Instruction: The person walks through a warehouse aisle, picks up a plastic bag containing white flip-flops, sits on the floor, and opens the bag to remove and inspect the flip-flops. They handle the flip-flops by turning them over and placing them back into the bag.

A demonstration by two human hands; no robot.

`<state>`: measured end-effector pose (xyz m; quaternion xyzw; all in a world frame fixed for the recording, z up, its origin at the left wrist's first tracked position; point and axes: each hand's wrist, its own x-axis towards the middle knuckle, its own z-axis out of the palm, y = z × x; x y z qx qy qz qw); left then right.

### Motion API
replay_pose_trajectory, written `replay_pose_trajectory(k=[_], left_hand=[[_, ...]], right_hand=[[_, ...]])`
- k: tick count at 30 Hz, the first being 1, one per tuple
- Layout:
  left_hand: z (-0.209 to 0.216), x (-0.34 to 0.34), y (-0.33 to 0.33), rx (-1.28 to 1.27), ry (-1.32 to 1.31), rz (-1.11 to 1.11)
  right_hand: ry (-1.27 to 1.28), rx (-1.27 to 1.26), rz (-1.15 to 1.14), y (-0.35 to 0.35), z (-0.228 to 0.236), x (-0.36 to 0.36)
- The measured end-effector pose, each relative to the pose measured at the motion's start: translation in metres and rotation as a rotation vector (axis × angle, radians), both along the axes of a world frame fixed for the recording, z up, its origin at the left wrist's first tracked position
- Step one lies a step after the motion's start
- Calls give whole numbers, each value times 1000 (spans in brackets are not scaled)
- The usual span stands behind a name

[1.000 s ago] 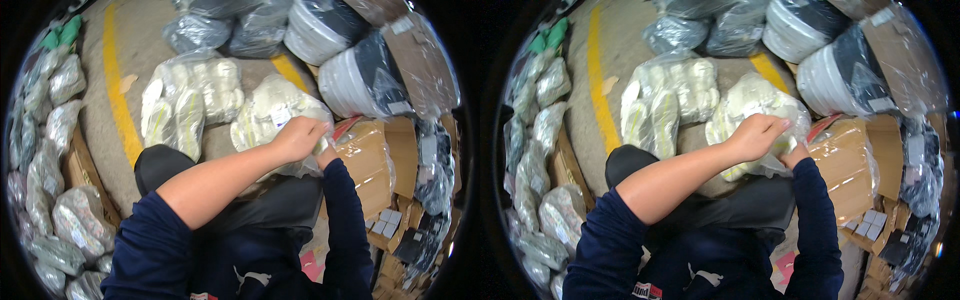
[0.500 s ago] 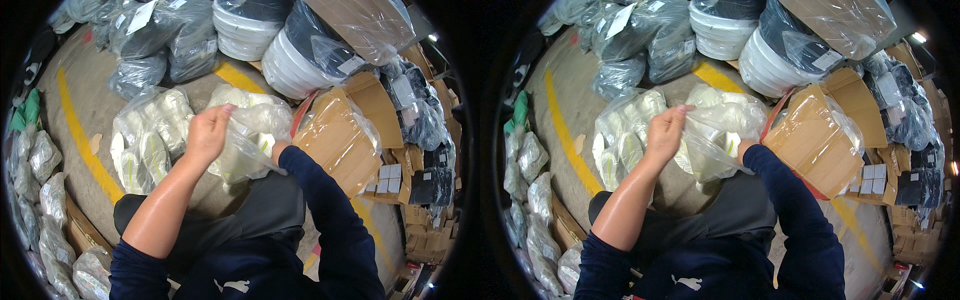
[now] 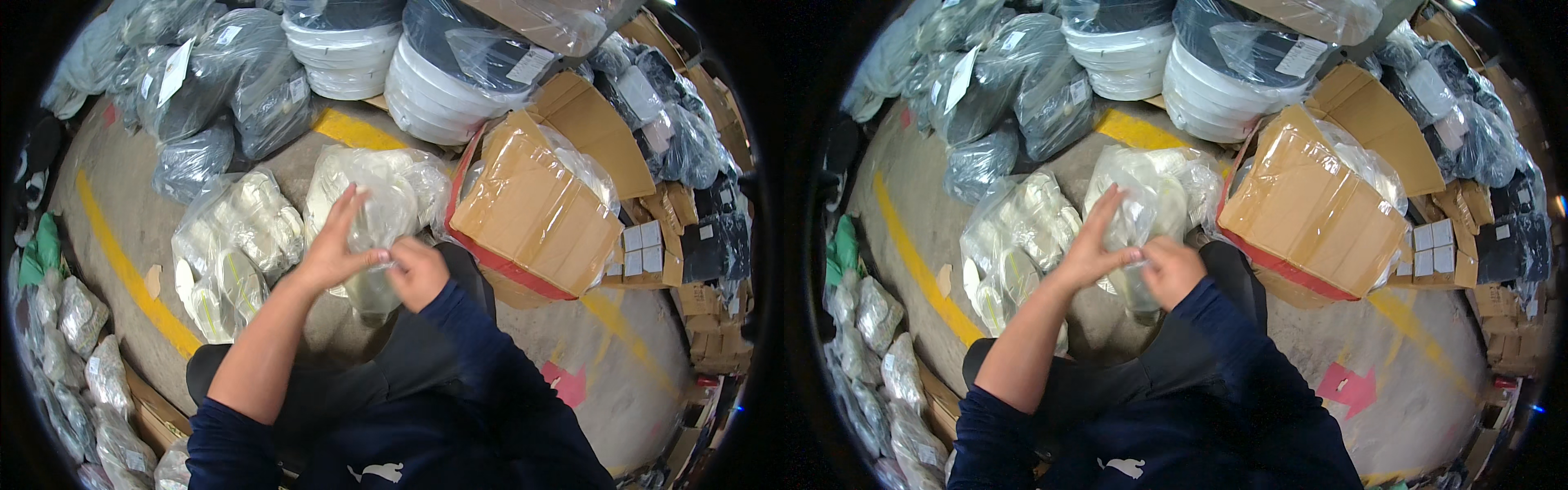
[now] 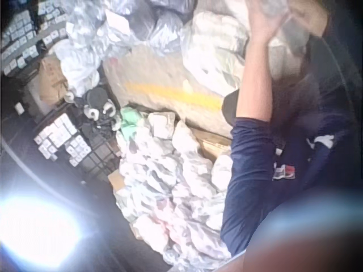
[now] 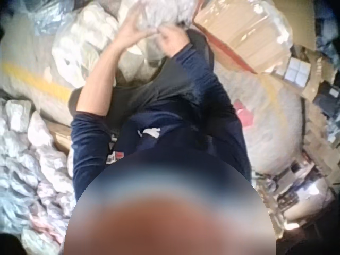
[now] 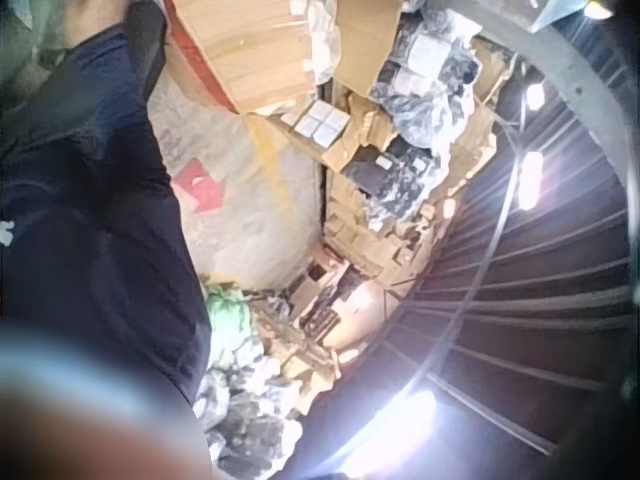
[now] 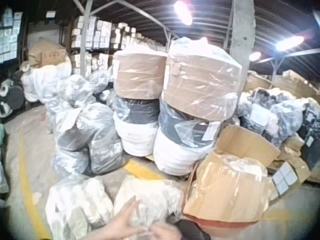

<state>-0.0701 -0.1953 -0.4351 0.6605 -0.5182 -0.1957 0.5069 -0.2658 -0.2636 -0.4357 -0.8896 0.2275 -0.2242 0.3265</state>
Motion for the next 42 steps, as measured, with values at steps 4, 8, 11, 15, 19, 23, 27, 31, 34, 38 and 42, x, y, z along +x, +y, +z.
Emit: replay_pose_trajectory(k=[4, 8, 11, 15, 19, 23, 27, 31, 34, 38, 42], left_hand=[[2, -4, 15, 306, 350, 21], [25, -35, 26, 323, 239, -233], [40, -84, 35, 111, -273, -522], [63, -89, 38, 84, -292, -769], [85, -21, 44, -230, -49, -451], [44, 63, 15, 71, 1, 464], [-49, 29, -6, 488, -292, 107], [-117, -67, -31, 511, -383, -400], [-133, -106, -45, 848, -204, -227], [-114, -126, -20, 749, -364, -560], [-62, -133, 19, 576, -455, -587]], right_hand=[[-225, -82, -169, 18, 15, -12], [-279, 601, -294, 22, -27, 22], [-357, 974, -364, 33, -62, 50], [-535, 1109, -521, 38, -67, 54], [-685, 1061, -715, 23, -34, 11], [-702, 819, -883, 4, 13, -56], [-648, 627, -979, -33, 68, -120], [-702, 483, -813, -70, 140, -186], [-135, -263, -794, -87, 198, -232], [536, -1135, -631, -122, 252, -282], [652, -1570, -573, -176, 226, -258]])
